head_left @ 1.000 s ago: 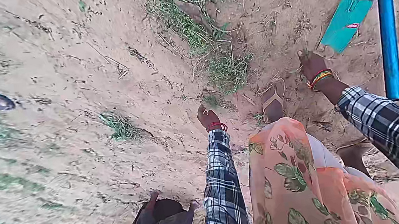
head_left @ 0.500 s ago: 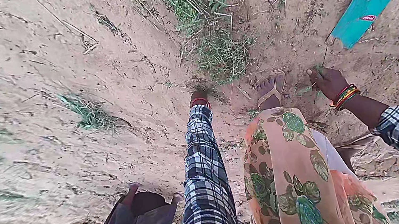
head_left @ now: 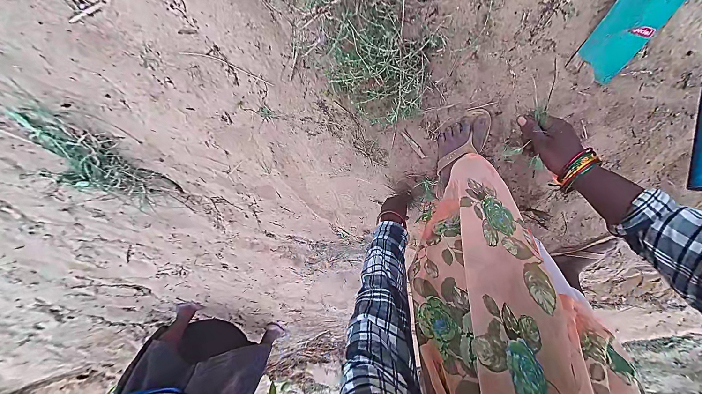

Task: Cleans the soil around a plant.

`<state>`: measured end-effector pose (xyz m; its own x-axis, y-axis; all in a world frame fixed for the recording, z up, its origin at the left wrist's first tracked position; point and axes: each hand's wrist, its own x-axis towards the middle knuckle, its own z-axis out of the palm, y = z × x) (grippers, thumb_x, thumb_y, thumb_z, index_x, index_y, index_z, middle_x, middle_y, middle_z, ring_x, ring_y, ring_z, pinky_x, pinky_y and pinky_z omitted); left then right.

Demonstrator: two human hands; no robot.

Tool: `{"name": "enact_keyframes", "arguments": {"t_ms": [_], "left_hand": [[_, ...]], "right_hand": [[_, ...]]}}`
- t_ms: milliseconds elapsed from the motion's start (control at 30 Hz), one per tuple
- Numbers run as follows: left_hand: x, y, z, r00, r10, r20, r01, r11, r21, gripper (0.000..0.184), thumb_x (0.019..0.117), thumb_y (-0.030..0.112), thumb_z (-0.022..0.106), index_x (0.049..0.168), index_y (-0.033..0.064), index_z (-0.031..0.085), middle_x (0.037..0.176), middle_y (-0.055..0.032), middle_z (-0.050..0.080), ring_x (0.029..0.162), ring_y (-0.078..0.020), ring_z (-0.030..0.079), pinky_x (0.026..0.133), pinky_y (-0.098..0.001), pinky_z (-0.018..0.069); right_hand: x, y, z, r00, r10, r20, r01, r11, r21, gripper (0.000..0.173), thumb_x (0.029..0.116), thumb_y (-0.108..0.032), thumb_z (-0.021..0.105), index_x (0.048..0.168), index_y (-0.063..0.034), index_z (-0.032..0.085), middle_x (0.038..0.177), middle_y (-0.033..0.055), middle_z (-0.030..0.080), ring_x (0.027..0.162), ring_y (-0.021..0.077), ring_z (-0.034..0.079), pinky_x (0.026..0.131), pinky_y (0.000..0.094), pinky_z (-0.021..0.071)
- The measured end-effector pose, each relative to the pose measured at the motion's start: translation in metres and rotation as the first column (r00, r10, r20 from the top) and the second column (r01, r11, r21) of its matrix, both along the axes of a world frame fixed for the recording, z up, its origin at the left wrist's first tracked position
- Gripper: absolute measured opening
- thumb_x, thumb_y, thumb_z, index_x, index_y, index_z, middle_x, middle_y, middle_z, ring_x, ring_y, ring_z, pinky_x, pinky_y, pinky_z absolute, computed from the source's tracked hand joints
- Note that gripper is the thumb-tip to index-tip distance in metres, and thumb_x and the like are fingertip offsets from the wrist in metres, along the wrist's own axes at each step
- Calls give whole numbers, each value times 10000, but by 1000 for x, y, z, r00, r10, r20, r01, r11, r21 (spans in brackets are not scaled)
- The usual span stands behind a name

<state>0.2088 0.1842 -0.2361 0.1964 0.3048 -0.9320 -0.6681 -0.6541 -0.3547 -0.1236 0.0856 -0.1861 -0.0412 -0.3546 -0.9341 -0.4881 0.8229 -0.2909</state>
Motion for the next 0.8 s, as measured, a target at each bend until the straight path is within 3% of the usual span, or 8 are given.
{"name": "enact_keyframes", "arguments": {"t_ms": [133,333,433,567,600,667,733,800], "left_hand": [[-51,-11,-21,955,275,115,-272,962,-38,645,1101,511,351,1373,-38,553,1272,-278,584,1061,-360,599,945,-529,490],[-72,-14,-15,978,-159,-136,150,986,-70,412,1090,72,417,1443,-140,428,1436,-364,498,1362,-480,494,1132,-598,398],[-72,-3,-14,995,101,5,-99,981,-166,475,1148,213,264,1477,-88,425,1438,-341,502,1346,-450,498,1118,-574,397],[-49,6,8,994,90,-54,-103,934,-342,358,1055,11,436,1394,-68,519,1256,-325,616,1159,-430,626,1016,-559,494],[-48,8,23,968,250,-22,-231,855,-463,277,1068,28,394,1255,-51,582,1046,-247,639,927,-325,645,856,-460,545],[-55,-18,63,710,704,-32,-561,537,-630,332,1124,251,277,927,128,515,674,31,459,532,-69,440,521,-228,423],[-59,-74,119,495,861,-119,-654,279,-703,306,1111,305,348,889,188,524,652,86,498,503,-16,462,477,-181,421],[-61,-133,175,493,851,-179,-610,192,-769,294,1111,367,387,1083,165,599,835,66,633,692,-23,613,614,-198,532]], "right_hand": [[-11,6,1,1000,24,-14,-24,1000,18,472,1111,-390,458,1087,43,643,846,173,632,721,272,624,728,502,520],[-21,20,5,1000,-4,-21,5,999,48,465,1109,-378,468,1051,50,640,825,165,624,705,257,617,717,479,518],[-23,27,9,999,-42,-11,43,997,64,453,1112,-369,463,1135,51,631,854,169,634,702,236,630,724,451,540],[-20,33,17,994,-106,-4,106,991,78,453,1114,-382,453,1106,36,627,813,124,599,668,190,596,688,409,529],[-17,31,23,991,-136,-12,137,988,69,449,1115,-390,446,1112,22,625,804,100,584,659,167,579,675,383,523],[-7,20,38,969,-242,-54,240,970,-29,437,1112,-402,444,1096,-3,622,778,63,567,639,129,552,651,343,507],[13,-8,66,930,-367,-25,358,918,-168,392,1111,-376,451,1122,-19,612,789,21,545,646,71,530,649,281,497],[42,-48,101,915,-386,120,404,878,-258,276,1087,-297,527,1196,-56,605,888,1,615,741,26,597,707,224,535]]}}
